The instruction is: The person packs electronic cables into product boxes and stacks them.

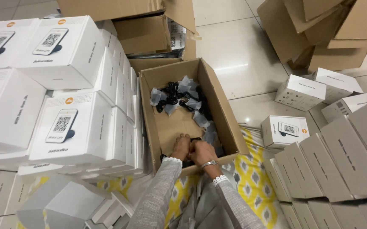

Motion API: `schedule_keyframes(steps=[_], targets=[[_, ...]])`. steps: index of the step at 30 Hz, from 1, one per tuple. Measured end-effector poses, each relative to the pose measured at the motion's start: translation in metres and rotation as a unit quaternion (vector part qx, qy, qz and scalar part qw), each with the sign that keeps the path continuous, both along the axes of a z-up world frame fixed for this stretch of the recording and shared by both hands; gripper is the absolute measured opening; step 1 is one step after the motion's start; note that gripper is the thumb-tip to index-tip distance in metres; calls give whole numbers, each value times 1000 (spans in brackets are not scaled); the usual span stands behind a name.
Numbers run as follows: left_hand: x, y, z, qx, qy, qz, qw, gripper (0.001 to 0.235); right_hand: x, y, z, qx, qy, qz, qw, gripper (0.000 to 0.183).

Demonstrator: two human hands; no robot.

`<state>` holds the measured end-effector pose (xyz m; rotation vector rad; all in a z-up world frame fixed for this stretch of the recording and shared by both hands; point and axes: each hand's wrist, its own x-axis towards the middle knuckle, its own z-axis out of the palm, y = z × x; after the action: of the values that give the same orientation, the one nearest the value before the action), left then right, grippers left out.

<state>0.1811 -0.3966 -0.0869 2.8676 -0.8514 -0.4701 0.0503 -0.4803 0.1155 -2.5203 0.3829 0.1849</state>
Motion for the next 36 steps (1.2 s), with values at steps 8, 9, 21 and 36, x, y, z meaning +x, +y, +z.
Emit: schedule_keyframes(steps=[8, 9, 21, 36], targets=[[-59, 75, 169, -359, -6, 162, 919, 32, -33, 31, 77, 105, -197, 60, 973, 62], [-72, 84, 196, -443, -14, 185, 877, 30, -35, 38, 79, 145, -259, 66, 953, 60], [-219, 336, 250, -374, -70, 278, 882, 33, -119, 221, -30, 557, -102, 51, 823, 25], [-234, 392, 163, -159, -175, 249, 939, 27, -130, 256, -77, 578, -13, -100, 810, 30]])
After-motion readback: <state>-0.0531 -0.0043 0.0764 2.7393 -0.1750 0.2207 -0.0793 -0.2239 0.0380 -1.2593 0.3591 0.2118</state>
